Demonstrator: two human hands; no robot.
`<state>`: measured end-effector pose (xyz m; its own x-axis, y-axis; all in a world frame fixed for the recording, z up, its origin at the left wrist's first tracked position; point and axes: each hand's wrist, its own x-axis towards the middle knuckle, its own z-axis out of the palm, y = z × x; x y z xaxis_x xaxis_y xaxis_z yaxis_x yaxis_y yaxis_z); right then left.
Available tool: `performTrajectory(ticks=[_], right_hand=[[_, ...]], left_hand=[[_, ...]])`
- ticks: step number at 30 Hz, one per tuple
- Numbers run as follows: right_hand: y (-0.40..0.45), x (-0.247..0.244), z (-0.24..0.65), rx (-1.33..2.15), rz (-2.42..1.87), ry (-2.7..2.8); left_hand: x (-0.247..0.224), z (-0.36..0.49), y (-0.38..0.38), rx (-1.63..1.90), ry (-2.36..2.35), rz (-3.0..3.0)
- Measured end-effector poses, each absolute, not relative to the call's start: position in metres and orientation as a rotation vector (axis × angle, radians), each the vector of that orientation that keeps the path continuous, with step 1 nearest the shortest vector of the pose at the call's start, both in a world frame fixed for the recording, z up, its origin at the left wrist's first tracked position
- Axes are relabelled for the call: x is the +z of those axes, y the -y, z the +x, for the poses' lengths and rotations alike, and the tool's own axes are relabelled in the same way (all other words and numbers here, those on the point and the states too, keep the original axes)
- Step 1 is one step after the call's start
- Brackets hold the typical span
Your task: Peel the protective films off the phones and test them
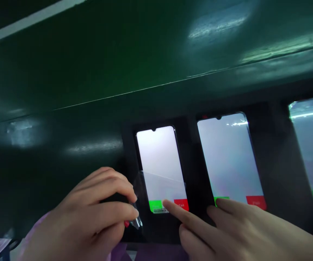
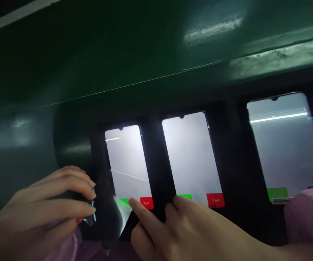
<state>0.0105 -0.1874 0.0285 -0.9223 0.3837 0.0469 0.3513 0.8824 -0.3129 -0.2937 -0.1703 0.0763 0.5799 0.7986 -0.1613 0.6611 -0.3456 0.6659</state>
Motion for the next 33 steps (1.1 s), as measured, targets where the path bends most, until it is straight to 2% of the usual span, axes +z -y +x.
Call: performTrajectory(ticks=[5, 11, 28, 33], right_hand=[[0.185, 0.033, 0.006, 0.536, -0.587, 2.884], [0.178, 0.035, 0.004, 0.569, -0.596, 2.881], [0.17, 0.038, 0.004, 0.454, -0.514, 2.906], [0.151, 0.041, 0.014, 0.37, -0.614, 2.849]], left_hand=[[0.072, -0.298, 0.164, 0.351, -1.28, 2.172], [0.063, -0.296, 0.152, 0.431, -1.208, 2.191], [0.046, -0.283, 0.138, 0.63, -1.176, 2.235], [0.04, -0.279, 0.136, 0.666, -1.174, 2.219]])
